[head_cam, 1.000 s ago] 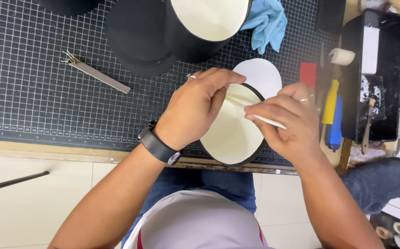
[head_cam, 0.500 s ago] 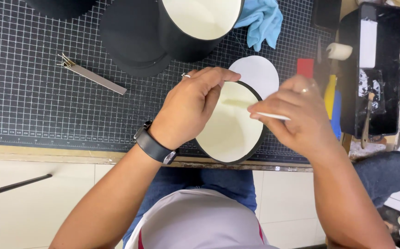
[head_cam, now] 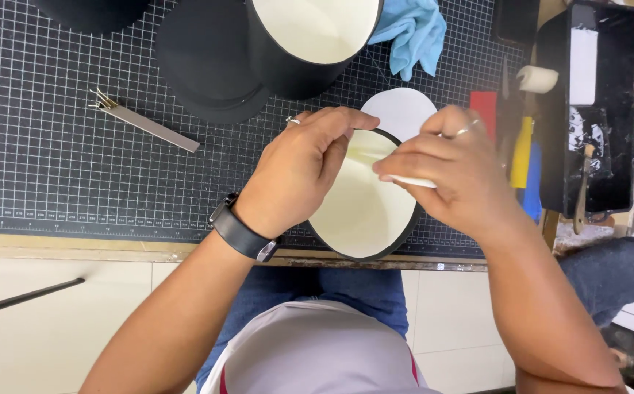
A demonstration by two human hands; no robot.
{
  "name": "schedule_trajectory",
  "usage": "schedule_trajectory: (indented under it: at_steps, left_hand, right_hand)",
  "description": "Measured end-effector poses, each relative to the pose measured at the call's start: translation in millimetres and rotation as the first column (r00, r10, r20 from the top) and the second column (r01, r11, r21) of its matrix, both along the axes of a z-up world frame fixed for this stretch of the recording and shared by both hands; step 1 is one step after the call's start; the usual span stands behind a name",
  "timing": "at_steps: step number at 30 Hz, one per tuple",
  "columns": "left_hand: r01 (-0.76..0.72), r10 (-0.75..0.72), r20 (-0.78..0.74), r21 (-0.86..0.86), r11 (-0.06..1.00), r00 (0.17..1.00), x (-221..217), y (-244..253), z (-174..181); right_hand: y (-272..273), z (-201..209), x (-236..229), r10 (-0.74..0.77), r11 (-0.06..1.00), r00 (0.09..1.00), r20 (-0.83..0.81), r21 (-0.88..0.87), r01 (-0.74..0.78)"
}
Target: Assembling cylindrical containers by cleaning the base, applying glue to the rim, and fitting it into the tube
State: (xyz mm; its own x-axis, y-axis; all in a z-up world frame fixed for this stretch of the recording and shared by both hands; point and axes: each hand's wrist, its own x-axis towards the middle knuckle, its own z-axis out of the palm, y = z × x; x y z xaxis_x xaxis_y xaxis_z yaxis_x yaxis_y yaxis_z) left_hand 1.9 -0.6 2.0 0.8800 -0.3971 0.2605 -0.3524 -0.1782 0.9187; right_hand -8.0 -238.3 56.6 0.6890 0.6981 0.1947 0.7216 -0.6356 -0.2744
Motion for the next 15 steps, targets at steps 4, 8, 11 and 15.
schedule_trajectory:
  at_steps: [4, 8, 11, 15]
  left_hand:
    - [-0.005, 0.005, -0.003, 0.006, 1.000, 1.000, -2, 1, 0]
    - [-0.002, 0.002, -0.006, 0.000, 1.000, 1.000, 0, 1, -1]
    - [0.014, -0.014, 0.005, 0.003, 1.000, 1.000, 0, 2, 2]
    - [0.017, -0.017, 0.000, -0.001, 1.000, 1.000, 0, 1, 3]
  right_hand:
    - [2, 2, -3, 0.014, 1.000, 1.000, -0.002, -0.008, -0.014]
    - [-7, 7, -4, -0.083, 0.996, 0.992, -0.094, -0.046, 0.079]
    - [7, -2, 7, 0.016, 1.000, 0.999, 0.035, 0.000, -0.016]
    - [20, -10, 8, 0.012, 0.995, 0.994, 0.110, 0.093, -0.022]
